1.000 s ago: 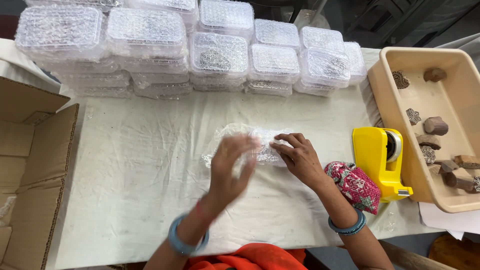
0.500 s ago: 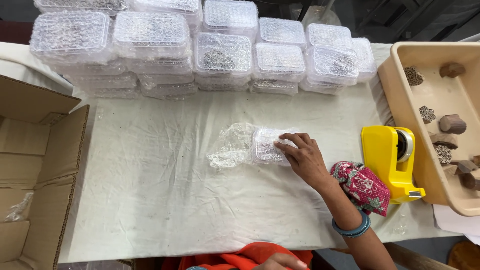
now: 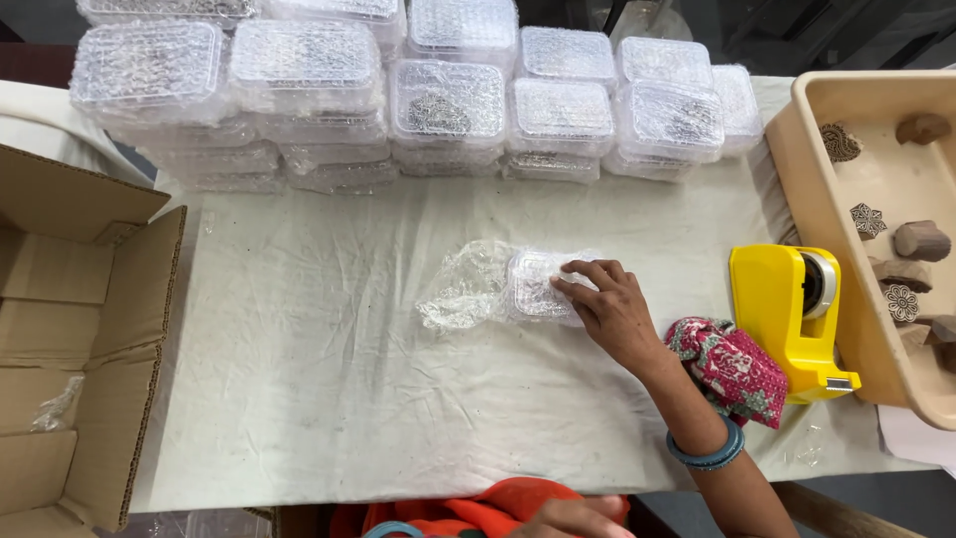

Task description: The person wipes a decorative metal piece and a clear plastic container with a cloth. She places the metal piece inside the container, closes it, and wraps the container in bubble wrap. She secures the bubble wrap with tape from a dispenser.

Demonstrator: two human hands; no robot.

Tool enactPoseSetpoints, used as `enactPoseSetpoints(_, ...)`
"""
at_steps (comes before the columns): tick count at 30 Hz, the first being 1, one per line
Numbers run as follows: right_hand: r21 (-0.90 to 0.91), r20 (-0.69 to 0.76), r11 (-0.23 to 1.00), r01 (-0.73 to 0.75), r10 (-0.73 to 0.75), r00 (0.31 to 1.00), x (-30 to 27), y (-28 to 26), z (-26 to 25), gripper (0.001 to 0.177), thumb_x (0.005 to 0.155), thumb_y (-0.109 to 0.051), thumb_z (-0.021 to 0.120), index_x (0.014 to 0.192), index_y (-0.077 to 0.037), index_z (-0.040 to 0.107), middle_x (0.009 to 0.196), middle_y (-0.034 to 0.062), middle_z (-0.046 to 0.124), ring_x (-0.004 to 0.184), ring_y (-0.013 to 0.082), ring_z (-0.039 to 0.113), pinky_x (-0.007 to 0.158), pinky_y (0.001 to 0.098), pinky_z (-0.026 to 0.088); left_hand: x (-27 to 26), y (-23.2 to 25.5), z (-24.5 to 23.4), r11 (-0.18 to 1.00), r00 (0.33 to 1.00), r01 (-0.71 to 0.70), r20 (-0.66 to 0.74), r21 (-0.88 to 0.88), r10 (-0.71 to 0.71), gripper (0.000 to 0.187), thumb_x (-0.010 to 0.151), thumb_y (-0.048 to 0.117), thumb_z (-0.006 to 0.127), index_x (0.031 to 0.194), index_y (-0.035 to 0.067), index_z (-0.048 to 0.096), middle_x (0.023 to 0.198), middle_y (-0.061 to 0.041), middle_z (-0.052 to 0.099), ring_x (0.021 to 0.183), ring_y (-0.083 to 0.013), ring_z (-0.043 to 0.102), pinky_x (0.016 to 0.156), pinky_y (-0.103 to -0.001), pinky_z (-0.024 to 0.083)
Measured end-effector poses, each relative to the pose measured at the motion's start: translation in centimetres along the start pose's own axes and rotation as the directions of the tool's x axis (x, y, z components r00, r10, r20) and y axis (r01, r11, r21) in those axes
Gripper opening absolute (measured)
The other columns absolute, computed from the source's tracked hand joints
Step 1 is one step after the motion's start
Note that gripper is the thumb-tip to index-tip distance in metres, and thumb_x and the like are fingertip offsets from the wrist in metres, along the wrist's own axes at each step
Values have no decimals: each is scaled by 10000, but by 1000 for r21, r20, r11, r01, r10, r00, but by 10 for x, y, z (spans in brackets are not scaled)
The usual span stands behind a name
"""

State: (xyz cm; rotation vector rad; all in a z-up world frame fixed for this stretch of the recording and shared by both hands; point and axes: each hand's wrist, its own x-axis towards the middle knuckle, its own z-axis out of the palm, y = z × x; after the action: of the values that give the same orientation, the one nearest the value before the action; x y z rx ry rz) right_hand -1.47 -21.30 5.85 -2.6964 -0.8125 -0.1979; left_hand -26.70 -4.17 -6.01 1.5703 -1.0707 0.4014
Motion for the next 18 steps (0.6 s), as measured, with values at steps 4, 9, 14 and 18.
enactPoseSetpoints(4, -2, -5, 1000, 15, -15, 1000, -1, 2, 0, 335, 893, -142, 700, 1214, -224, 753, 1310, -40, 650, 1157, 232, 570, 915, 401, 467, 118, -9, -110, 981, 993, 117, -7, 154, -117, 409, 986, 140, 691, 1380, 89, 595, 1462, -110, 577, 1361, -286, 588, 1242, -518, 424)
enactPoseSetpoints(9, 3, -35, 1000, 22, -22, 999, 1, -1, 0, 332, 909, -150, 702, 1226, -236, 754, 1305, -48, 649, 1152, 235, 568, 931, 402, 466, 134, -91, -170, 753, 862, 499, -153, 429, -484, 391, 923, 209, 757, 1288, 101, 669, 1349, -79, 635, 1258, -277, 608, 1035, -405, 538)
enactPoseSetpoints(14, -4, -21, 1000, 19, -19, 1000, 1, -1, 0, 341, 895, -148, 694, 1219, -234, 755, 1300, -41, 651, 1167, 230, 567, 917, 399, 466, 166, -126, -170, 729, 857, 511, -205, 456, -472, 493, 860, 264, 788, 1274, 23, 670, 1246, -136, 643, 1166, -296, 587, 964, -427, 515)
enactPoseSetpoints(18, 0, -11, 1000, 8, -8, 1000, 1, 1, 1, 334, 889, -153, 697, 1207, -238, 755, 1294, -37, 650, 1158, 225, 564, 934, 393, 470, 178, -149, -161, 676, 833, 523, -140, 519, -536, 456, 852, 282, 789, 1220, 33, 684, 1194, -126, 649, 1147, -294, 578, 966, -429, 482)
